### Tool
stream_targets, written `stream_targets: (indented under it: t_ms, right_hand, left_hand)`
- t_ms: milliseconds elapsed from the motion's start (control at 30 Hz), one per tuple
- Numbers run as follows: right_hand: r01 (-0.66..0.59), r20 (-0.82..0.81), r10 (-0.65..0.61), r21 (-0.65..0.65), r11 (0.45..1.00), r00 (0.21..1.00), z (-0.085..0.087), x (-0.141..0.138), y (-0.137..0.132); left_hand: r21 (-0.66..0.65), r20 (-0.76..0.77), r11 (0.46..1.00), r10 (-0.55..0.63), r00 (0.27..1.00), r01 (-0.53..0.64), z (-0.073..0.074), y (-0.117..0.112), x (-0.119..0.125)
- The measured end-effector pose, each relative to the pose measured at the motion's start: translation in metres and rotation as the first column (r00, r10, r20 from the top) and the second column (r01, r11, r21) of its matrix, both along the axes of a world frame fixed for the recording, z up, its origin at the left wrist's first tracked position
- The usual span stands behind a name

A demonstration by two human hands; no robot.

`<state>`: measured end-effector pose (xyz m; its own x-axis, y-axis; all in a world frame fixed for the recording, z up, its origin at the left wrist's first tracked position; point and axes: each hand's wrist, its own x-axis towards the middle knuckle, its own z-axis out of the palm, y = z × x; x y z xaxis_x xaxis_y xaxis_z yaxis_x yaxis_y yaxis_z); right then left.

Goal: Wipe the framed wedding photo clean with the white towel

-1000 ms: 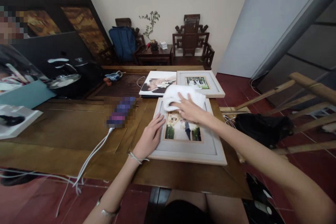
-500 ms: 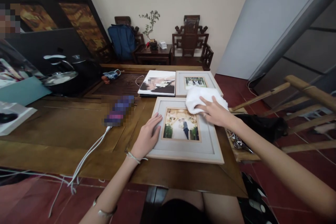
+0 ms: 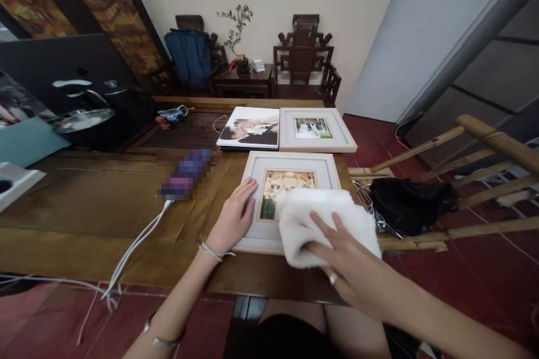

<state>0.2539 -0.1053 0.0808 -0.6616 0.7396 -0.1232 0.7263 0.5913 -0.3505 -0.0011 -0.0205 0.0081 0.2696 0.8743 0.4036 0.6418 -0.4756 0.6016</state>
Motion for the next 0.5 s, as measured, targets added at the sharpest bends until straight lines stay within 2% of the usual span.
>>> stream_targets:
  t_ms: [100,200,300,400,500]
  right_hand:
    - [0.041,0.038,-0.048,0.163,0.986,0.998,-0.01,0.003,0.053]
    - [0.113,0.038,-0.131,0.313,0.943,0.991,-0.017,0.011,0.113]
    - [0.121,0.055,-0.153,0.38,0.917,0.987,-0.017,0.017,0.144]
    - [0.064,0.092,-0.105,0.37,0.927,0.99,-0.016,0.016,0.129]
    - [0.009,0.124,-0.045,0.278,0.961,0.991,-0.009,0.011,0.078]
  left_hand:
    - [0.0,-0.016,1.0,-0.006,1.0,0.007,-0.001,0.0,-0.001]
    - [-0.001,-0.012,1.0,-0.002,1.0,0.002,-0.001,-0.001,-0.001]
    - [-0.004,0.002,1.0,0.004,1.0,-0.004,0.0,-0.001,-0.001]
    - [-0.006,0.012,1.0,0.009,1.0,-0.009,0.0,-0.002,0.0]
    - [-0.005,0.005,1.0,0.015,1.0,-0.015,0.0,-0.001,0.001]
